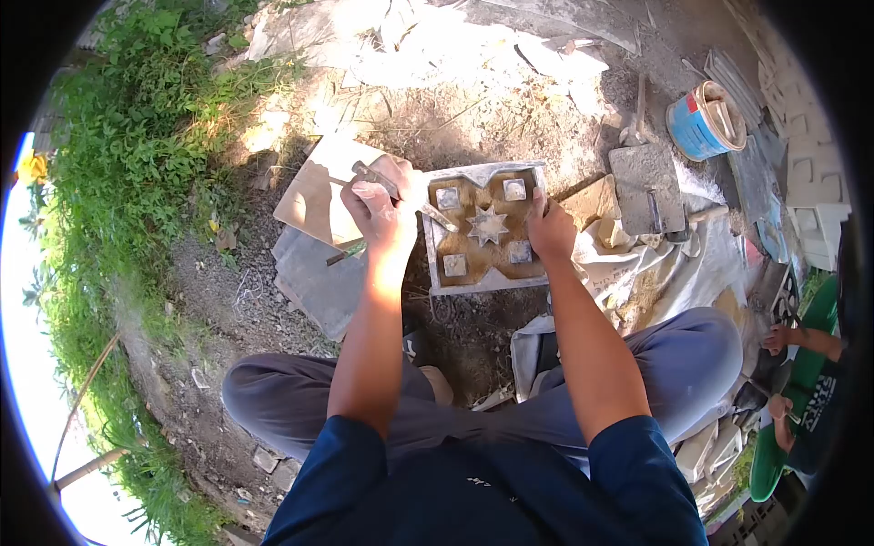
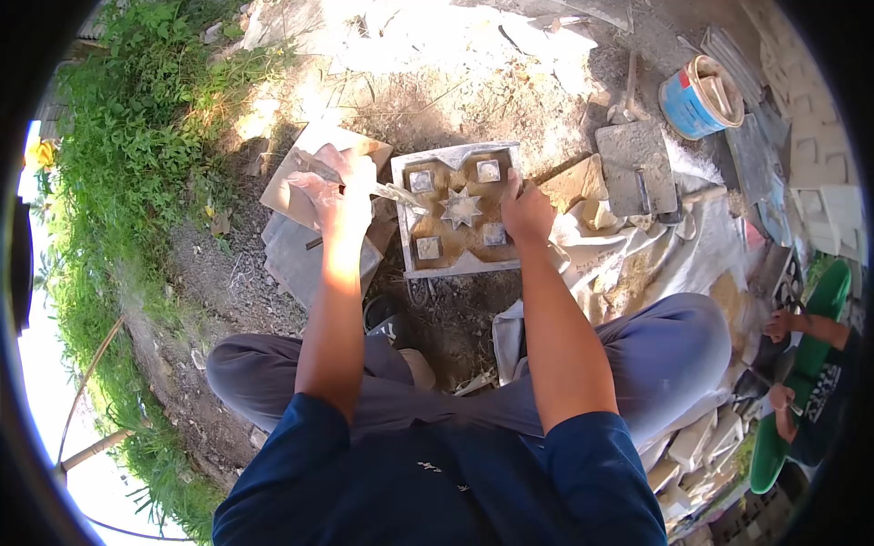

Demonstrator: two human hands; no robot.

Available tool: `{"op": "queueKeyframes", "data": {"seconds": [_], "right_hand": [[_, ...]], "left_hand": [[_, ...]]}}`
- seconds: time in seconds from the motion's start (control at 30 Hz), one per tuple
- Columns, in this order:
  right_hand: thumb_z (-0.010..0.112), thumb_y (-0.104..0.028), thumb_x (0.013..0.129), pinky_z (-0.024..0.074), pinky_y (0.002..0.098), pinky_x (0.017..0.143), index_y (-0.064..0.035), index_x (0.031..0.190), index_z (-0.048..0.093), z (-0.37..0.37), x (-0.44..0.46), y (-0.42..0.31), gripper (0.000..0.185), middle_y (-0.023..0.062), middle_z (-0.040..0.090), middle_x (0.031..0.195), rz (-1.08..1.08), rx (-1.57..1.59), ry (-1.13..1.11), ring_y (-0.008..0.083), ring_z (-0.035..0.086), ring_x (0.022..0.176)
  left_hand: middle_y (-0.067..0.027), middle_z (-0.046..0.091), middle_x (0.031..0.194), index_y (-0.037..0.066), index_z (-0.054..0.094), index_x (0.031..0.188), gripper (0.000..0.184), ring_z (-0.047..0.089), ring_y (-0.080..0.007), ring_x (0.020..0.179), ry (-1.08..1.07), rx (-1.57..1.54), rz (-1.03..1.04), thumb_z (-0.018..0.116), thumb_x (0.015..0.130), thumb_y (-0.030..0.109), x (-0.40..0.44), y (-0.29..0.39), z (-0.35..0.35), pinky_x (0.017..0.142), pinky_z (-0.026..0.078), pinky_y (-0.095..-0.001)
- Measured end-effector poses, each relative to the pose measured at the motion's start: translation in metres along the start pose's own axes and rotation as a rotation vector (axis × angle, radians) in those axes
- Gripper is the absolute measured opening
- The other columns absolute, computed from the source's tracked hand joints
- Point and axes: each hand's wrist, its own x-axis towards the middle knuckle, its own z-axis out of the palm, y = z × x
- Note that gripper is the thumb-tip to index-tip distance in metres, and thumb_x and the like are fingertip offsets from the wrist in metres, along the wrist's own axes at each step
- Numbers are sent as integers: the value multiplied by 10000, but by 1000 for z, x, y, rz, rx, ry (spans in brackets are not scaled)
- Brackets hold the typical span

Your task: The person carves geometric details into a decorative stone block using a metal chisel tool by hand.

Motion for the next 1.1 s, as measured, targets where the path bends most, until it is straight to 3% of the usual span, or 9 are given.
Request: {"op": "queueKeyframes", "data": {"seconds": [0.13,0.17,0.23,0.5,0.6,0.73,0.83,0.97,1.1], "right_hand": [[311,-604,1001,422,536,940,-12,1026,684,5,-2,-3,700,253,705,974,-22,25,11,430,655,994],[313,-602,1002,423,537,938,-10,1018,682,7,2,0,698,256,704,967,-18,35,39,433,655,992],[311,-608,1002,421,534,946,-15,1033,680,0,-3,2,699,254,703,983,3,13,14,425,655,1000],[316,-610,1001,423,533,952,-25,1015,685,1,-2,4,691,247,707,973,7,-7,1,425,661,981],[320,-599,1002,423,544,942,-17,1007,683,-3,-3,-6,686,254,705,955,-18,44,0,436,656,988],[320,-588,1007,424,546,937,-16,1012,682,2,-12,7,676,247,707,956,-9,0,-1,432,657,989],[330,-573,1009,419,539,945,-16,1021,680,-7,-5,-10,658,246,707,961,-12,30,-14,425,655,996],[337,-569,1010,401,521,972,-13,1023,683,-2,-3,-4,654,241,707,974,-10,28,-2,413,652,998],[317,-582,1009,404,521,975,-13,1064,671,-1,1,-3,672,252,700,1019,-2,19,-43,414,650,1025]], "left_hand": [[-68,530,1141,58,429,1328,467,559,-121,912,31,125,-60,672,936,131,8,24,11,762,512,-246],[-51,488,948,60,412,1090,327,498,-118,767,-35,103,55,609,954,283,8,23,16,656,440,-255],[-16,402,563,64,378,615,651,376,-110,477,-177,38,281,483,990,586,9,32,35,444,296,-273],[4,372,535,54,397,596,695,362,-89,458,-54,39,255,504,950,643,7,30,42,435,287,-262],[9,361,539,64,372,593,697,361,-84,463,180,249,277,502,952,647,13,35,47,435,293,-265],[23,341,544,68,353,601,691,349,-75,474,-26,163,302,492,968,636,5,28,42,443,288,-257],[12,340,523,47,382,604,692,333,-83,452,65,116,245,514,968,620,16,48,54,438,283,-252],[-21,361,498,47,406,607,734,346,-131,431,-427,-119,325,375,985,675,24,93,72,428,270,-277],[-7,320,520,68,402,633,731,318,-142,478,-318,-191,208,349,966,717,40,98,87,470,230,-295]]}}
